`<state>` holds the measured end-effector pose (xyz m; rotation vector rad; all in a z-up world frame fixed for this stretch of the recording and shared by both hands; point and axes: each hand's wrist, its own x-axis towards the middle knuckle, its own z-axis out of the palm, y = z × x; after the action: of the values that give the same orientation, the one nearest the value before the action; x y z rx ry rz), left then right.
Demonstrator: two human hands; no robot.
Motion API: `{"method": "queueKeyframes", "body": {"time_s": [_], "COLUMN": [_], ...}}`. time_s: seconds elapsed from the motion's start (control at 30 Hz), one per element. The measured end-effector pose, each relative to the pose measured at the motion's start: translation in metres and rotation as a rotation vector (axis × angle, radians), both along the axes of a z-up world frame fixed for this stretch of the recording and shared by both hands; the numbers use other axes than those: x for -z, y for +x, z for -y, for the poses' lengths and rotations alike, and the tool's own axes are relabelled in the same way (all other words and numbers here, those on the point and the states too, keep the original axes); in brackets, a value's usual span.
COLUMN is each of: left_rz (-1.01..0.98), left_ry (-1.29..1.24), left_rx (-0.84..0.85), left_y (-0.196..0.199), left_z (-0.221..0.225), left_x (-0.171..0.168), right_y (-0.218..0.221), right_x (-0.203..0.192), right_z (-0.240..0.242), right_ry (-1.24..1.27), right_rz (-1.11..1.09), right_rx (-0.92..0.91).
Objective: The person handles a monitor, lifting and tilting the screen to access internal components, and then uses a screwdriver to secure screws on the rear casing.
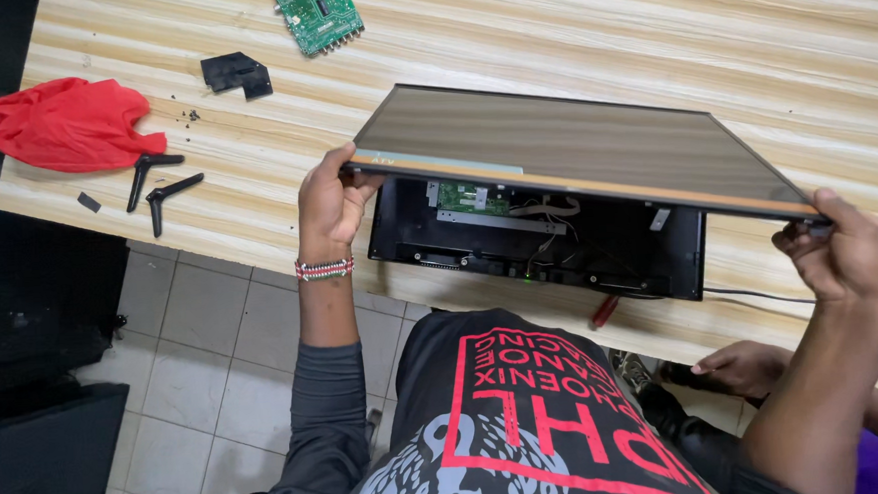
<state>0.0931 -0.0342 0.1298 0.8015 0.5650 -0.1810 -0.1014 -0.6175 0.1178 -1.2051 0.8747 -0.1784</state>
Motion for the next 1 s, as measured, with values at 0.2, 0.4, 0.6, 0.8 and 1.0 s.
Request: {"method": "queueKeyframes", "body": {"time_s": [0.2,0.4,0.6,0.8,1.0], "left_rz": [0.024,0.011,-0.006,0.029,0.015], "left_ry": [-0.072,-0.06,-0.076,-0.016,-0.046], "left_rx": [0.009,-0.017,-0.039,-0.007,-0.006], "left_y": [0.031,0.044,0.045,0.037,0.042], "left_z": [0.004,0.009,0.01,0.011,0.008], "left_x": [-0.021,-0.036,-0.036,-0.054,-0.039], "right_y": [0.028,0.051,0.05,0.045,0.048], "right_x": [-0.003,-0.012,-0.01,-0.034,-0.053], "right_z": [0.039,0.052,0.06,0.043,0.02], "right_ry": [0.14,0.16,0.224,0.168,0.207], "right_rz": [0.002,-0.021,-0.079,-0.048,-0.018], "right_rx": [-0.074,-0.066,-0.076,-0.043,0.071]}}
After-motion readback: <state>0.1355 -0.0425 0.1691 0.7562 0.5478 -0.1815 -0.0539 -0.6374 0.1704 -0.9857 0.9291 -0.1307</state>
